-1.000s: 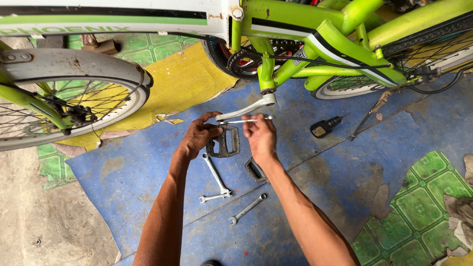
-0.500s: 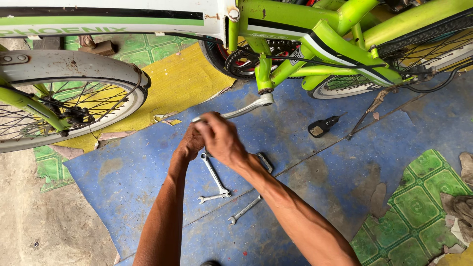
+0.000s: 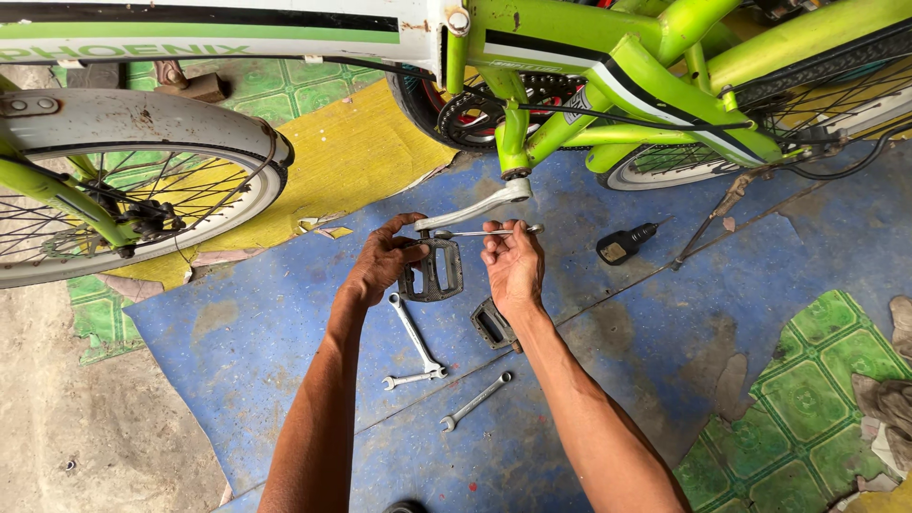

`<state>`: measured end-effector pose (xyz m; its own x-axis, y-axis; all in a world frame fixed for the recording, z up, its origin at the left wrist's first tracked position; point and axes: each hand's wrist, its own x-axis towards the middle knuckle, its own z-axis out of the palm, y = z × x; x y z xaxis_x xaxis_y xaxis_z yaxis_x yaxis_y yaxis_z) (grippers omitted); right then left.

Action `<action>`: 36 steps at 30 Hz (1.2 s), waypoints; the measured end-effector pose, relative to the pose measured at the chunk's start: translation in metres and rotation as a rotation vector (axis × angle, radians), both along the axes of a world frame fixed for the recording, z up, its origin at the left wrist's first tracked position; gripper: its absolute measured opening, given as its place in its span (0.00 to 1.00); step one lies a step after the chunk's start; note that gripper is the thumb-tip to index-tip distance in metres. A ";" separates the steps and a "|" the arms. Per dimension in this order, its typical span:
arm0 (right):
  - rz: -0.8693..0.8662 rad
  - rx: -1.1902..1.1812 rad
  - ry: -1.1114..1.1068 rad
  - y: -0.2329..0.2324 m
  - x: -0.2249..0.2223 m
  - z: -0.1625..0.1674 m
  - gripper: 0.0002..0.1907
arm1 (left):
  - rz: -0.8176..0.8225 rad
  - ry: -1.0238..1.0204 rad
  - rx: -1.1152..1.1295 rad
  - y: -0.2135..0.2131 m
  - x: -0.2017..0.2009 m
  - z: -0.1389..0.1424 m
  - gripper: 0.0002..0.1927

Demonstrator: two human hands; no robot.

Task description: The person retrieves a bicycle pedal and wrenches from a tool container, then installs the pedal onto the crank arm of a green bicycle. They thread the pedal by hand and tighten it with a wrench, repeating the tightening process to secure the pedal.

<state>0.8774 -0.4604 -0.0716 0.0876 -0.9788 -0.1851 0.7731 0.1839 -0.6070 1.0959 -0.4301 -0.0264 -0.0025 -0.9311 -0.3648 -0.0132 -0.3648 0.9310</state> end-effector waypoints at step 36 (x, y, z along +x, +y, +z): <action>0.036 0.022 -0.060 0.001 0.000 0.004 0.09 | 0.029 0.065 0.006 -0.001 0.000 -0.006 0.28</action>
